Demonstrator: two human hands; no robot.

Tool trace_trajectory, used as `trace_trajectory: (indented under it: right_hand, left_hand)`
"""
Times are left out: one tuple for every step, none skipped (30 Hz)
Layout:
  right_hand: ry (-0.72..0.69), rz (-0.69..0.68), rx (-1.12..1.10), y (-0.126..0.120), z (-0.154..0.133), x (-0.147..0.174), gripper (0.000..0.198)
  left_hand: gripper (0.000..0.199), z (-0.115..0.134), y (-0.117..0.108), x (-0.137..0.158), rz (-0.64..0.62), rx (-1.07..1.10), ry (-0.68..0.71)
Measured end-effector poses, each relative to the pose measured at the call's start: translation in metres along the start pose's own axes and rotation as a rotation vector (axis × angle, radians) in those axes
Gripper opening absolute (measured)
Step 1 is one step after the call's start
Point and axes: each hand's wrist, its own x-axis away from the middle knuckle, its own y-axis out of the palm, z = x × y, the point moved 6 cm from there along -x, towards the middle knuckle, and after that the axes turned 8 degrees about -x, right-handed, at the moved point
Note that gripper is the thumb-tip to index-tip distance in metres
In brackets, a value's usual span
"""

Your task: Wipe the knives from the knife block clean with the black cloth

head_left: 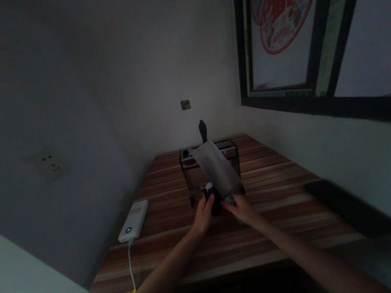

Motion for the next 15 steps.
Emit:
trace_trajectory:
  right_hand:
    - [0.04,-0.043,-0.061,0.003,0.002,0.0,0.027]
    - [0.07,-0.081,-0.115,0.005,0.003,0.001,0.028]
    - [0.089,-0.105,-0.151,0.007,0.004,0.001,0.028]
    - [0.091,-0.115,-0.162,0.007,0.003,0.001,0.028]
    - [0.078,-0.113,-0.146,0.006,0.002,0.001,0.028]
    - [0.055,-0.104,-0.111,0.005,0.0,0.001,0.028]
    - [0.031,-0.094,-0.067,0.004,-0.002,0.001,0.028]
    - [0.011,-0.088,-0.026,0.003,-0.004,0.001,0.029]
    - [-0.002,-0.085,0.007,0.002,-0.005,0.002,0.029]
    - [-0.011,-0.084,0.033,0.002,-0.006,0.002,0.03]
    - [-0.016,-0.078,0.055,0.002,-0.007,0.003,0.031]
    - [-0.024,-0.064,0.08,0.001,-0.007,0.004,0.031]
    - [-0.035,-0.046,0.111,0.0,-0.008,0.005,0.032]
    - [-0.048,-0.023,0.147,-0.001,-0.009,0.005,0.032]
    - [-0.06,0.001,0.181,-0.002,-0.01,0.006,0.033]
  left_hand:
    - [0.036,0.0,0.0,0.0,-0.004,-0.012,-0.005]
    - [0.035,-0.001,0.0,0.001,-0.012,-0.023,-0.009]
    - [0.035,-0.002,0.001,0.001,-0.019,-0.033,-0.01]
    - [0.036,-0.003,0.001,0.0,-0.026,-0.042,-0.009]
    - [0.037,-0.004,0.001,0.0,-0.03,-0.051,-0.004]
    - [0.038,-0.005,-0.001,-0.001,-0.022,-0.059,0.003]
    - [0.039,-0.006,-0.003,-0.002,0.003,-0.066,0.011]
    - [0.039,-0.005,-0.007,-0.003,0.047,-0.074,0.021]
    - [0.04,-0.005,-0.012,-0.005,0.1,-0.081,0.03]
    - [0.04,-0.003,-0.018,-0.005,0.161,-0.086,0.039]
    - [0.04,-0.001,-0.024,-0.006,0.22,-0.088,0.046]
    - [0.04,0.002,-0.03,-0.006,0.272,-0.085,0.055]
    - [0.039,0.007,-0.035,-0.005,0.312,-0.077,0.067]
    - [0.039,0.012,-0.041,-0.003,0.346,-0.061,0.08]
    - [0.039,0.018,-0.046,-0.002,0.384,-0.04,0.092]
